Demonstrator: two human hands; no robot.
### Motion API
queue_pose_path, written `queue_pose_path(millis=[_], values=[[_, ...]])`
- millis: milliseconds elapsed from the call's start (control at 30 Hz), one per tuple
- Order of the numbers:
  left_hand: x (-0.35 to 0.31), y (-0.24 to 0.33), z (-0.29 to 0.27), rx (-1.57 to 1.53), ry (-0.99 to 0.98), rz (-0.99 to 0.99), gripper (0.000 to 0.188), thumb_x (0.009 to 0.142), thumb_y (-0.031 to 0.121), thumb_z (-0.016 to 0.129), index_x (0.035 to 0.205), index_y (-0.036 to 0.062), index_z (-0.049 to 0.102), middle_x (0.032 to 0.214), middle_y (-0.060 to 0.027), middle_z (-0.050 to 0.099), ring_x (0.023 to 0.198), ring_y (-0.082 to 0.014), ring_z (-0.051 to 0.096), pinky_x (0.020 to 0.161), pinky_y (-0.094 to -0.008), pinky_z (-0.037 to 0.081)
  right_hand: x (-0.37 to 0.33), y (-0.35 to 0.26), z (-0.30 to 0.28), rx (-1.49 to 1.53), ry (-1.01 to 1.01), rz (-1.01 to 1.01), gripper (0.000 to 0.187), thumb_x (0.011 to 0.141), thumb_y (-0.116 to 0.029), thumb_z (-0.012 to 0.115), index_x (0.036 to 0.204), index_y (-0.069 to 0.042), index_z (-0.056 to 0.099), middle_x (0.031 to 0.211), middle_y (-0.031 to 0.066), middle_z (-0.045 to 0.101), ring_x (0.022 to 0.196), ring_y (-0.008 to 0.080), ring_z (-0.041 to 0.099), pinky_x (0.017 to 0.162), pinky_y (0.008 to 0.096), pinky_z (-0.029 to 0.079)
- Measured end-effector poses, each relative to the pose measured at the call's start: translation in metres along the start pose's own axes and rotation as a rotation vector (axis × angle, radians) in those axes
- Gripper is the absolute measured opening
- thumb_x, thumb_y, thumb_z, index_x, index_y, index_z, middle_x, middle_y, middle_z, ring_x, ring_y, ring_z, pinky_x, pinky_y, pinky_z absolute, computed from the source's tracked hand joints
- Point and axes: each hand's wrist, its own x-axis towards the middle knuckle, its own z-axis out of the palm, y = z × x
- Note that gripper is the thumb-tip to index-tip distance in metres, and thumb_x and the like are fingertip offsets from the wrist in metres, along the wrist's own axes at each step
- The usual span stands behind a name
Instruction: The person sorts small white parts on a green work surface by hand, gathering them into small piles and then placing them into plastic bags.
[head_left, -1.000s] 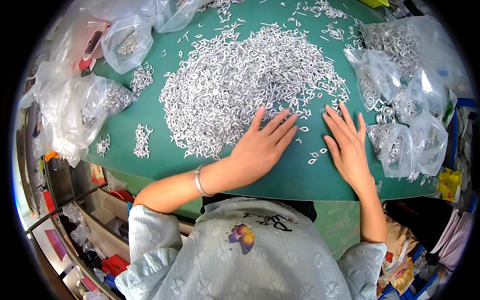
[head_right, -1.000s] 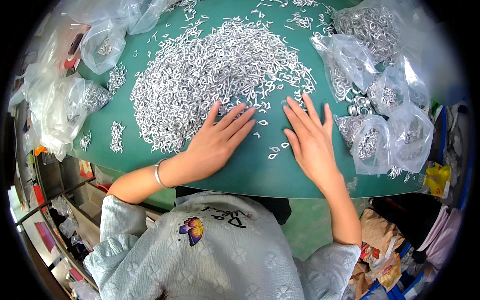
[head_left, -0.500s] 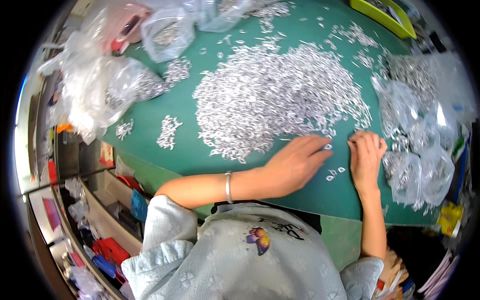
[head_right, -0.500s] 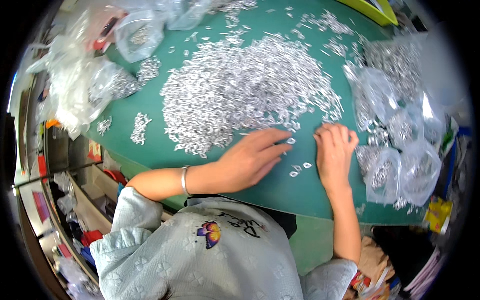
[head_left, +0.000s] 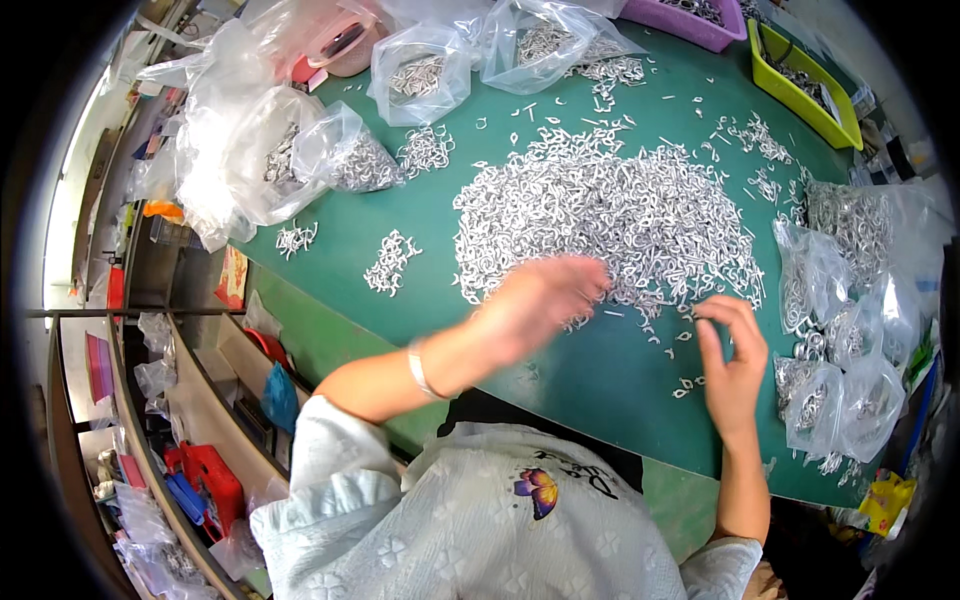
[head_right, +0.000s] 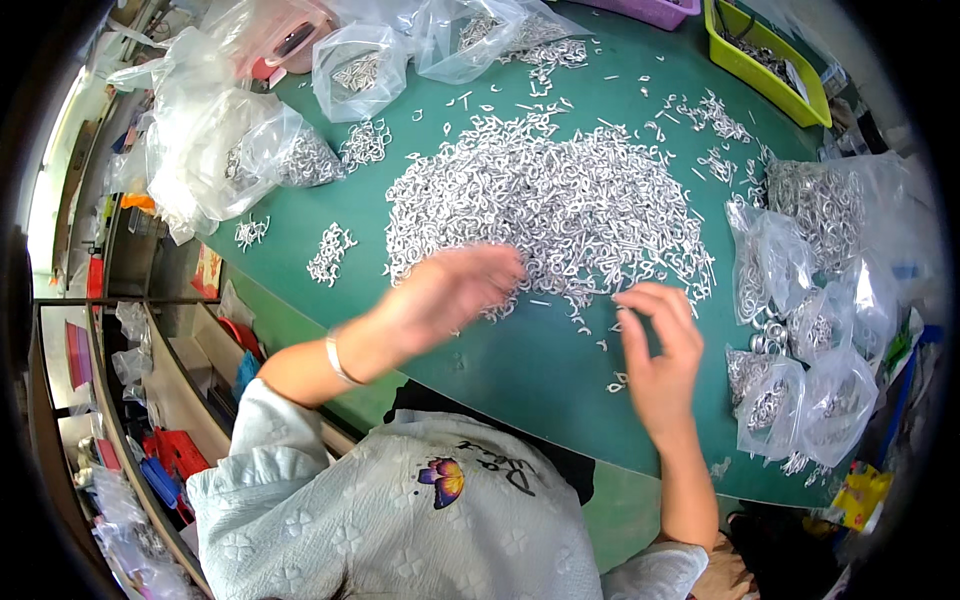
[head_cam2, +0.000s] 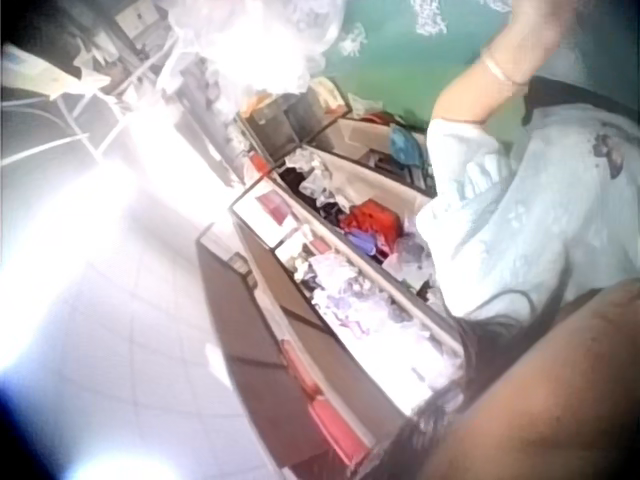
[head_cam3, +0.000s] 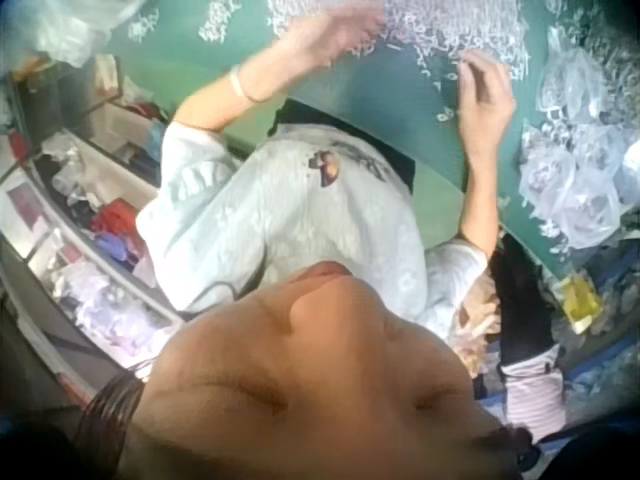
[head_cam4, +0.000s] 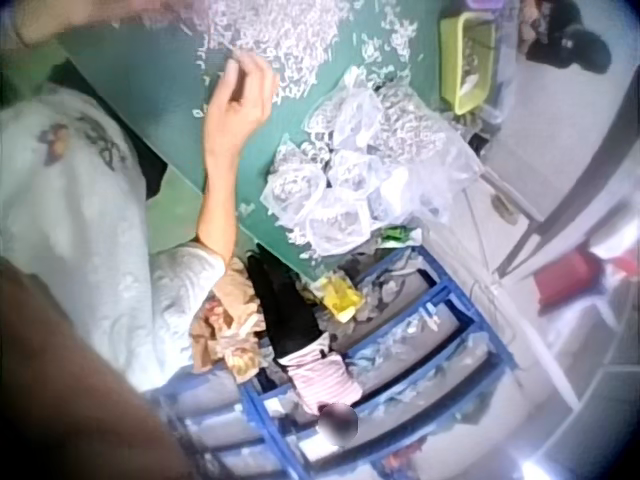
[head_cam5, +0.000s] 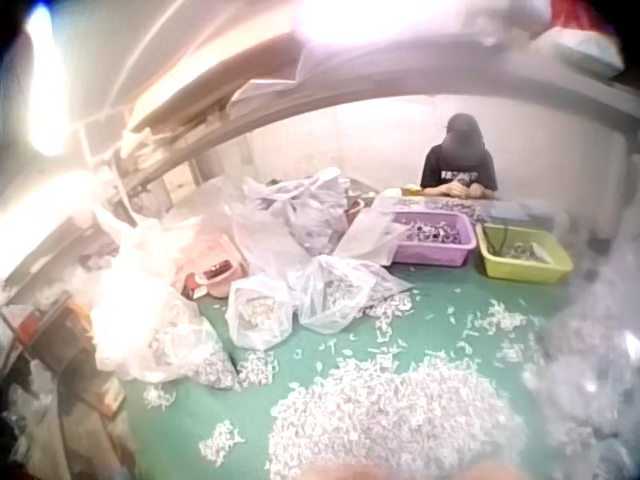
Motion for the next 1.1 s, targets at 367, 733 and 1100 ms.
queue_pose_path(millis=[367, 733, 1100], values=[[0.03, 0.132, -0.1, 1.474, 0.724, 0.691, 0.027, 0.091, 0.004, 0.055, 0.116, 0.0017, 0.064, 0.107, -0.0195, 0.067, 0.102, -0.0275, 0.065, 0.09, -0.0352, 0.049, -0.011, 0.035, -0.028, -0.362, -0.118, 0.056, 0.015, 0.078, 0.0, 0.07, 0.093, -0.002, 0.065, 0.094, 0.0102, 0.063, 0.092, 0.0288, 0.058, 0.082, 0.0366, 0.041], [0.017, -0.056, 0.026, 2.06, -0.36, 0.81, 0.044, 0.088, 0.013, 0.059, 0.129, -0.0018, 0.054, 0.149, -0.0143, 0.039, 0.139, -0.0318, 0.034, 0.11, -0.059, 0.026, -0.045, 0.021, -0.025, -0.337, -0.269, -0.107, 0.021, 0.077, -0.004, 0.07, 0.098, -0.001, 0.068, 0.1, 0.007, 0.061, 0.091, 0.0258, 0.055, 0.078, 0.0363, 0.042], [0.008, -0.028, 0.013, 2.108, -0.035, 0.829, 0.041, 0.084, 0.003, 0.059, 0.125, 0.0021, 0.058, 0.144, -0.0147, 0.045, 0.139, -0.0335, 0.035, 0.109, -0.0619, 0.026, -0.042, 0.003, -0.007, -0.55, -0.375, -0.112, 0.038, 0.081, -0.011, 0.07, 0.116, 0.001, 0.062, 0.12, 0.0081, 0.055, 0.108, 0.0287, 0.049, 0.092, 0.0426, 0.038]])
